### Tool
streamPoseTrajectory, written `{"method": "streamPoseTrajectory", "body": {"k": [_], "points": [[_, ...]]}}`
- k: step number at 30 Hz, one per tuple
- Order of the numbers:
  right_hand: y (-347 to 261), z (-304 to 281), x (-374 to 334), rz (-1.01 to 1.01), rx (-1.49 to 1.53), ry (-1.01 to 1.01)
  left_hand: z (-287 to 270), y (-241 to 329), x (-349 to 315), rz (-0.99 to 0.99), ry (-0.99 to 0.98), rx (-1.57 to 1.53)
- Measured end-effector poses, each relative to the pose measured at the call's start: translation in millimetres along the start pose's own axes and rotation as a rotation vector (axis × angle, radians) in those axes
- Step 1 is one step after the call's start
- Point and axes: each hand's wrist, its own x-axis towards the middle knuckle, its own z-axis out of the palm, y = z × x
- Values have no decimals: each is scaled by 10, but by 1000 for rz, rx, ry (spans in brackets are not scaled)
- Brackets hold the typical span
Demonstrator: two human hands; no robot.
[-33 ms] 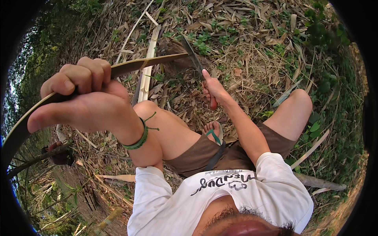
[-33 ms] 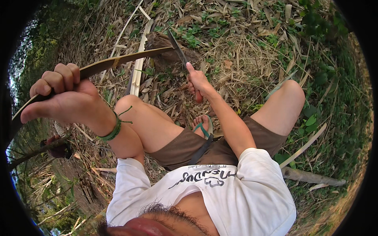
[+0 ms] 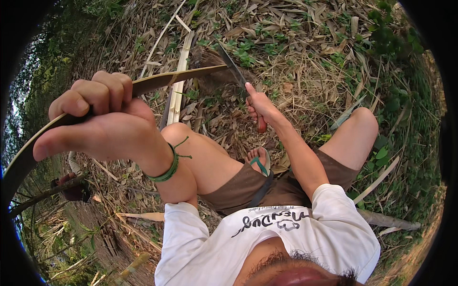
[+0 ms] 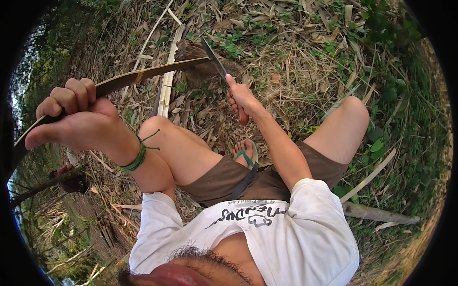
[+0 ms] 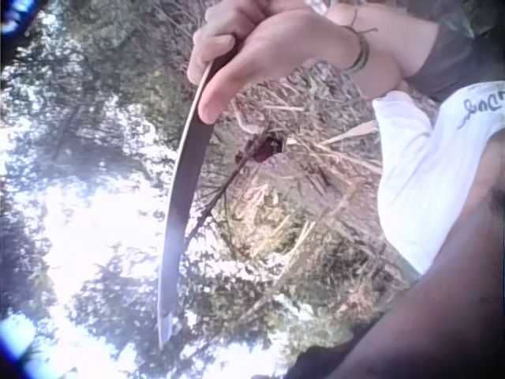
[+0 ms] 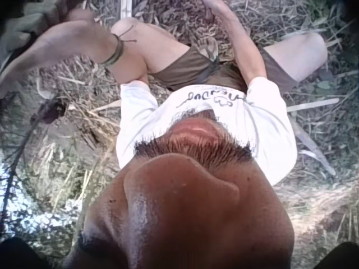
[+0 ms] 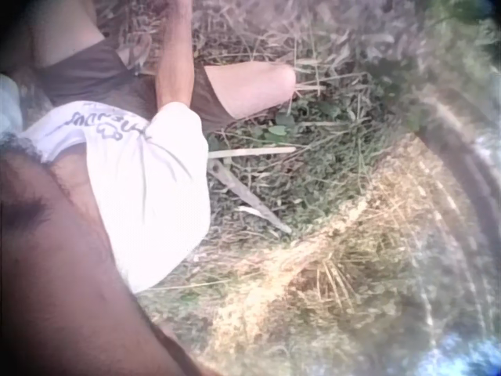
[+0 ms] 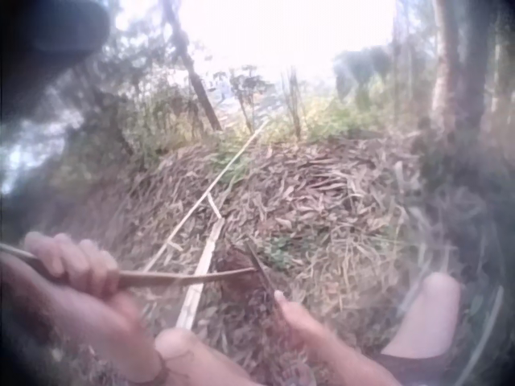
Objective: The person uses a large blade to shave and smooth thin bamboo strips, holding the strips by hand and running the blade along their length while sitting outdoors.
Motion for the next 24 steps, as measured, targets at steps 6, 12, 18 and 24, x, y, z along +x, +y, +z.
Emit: {"method": "streamPoseTrajectory", "body": {"k": [6,12,18,24], "points": [[-847,30,-502,-516,166,37,-28,-376,-165,-83,14,-8],[-266,172,-157,-868,450,259,-36,-404,-134,-63,-3,-48],[661,-91,444,-96,-73,257,-4,-557,-207,-114,-60,-122],[323,233,101,-137,-9,75,-89,190,-15,-67,-73,-224]]}}
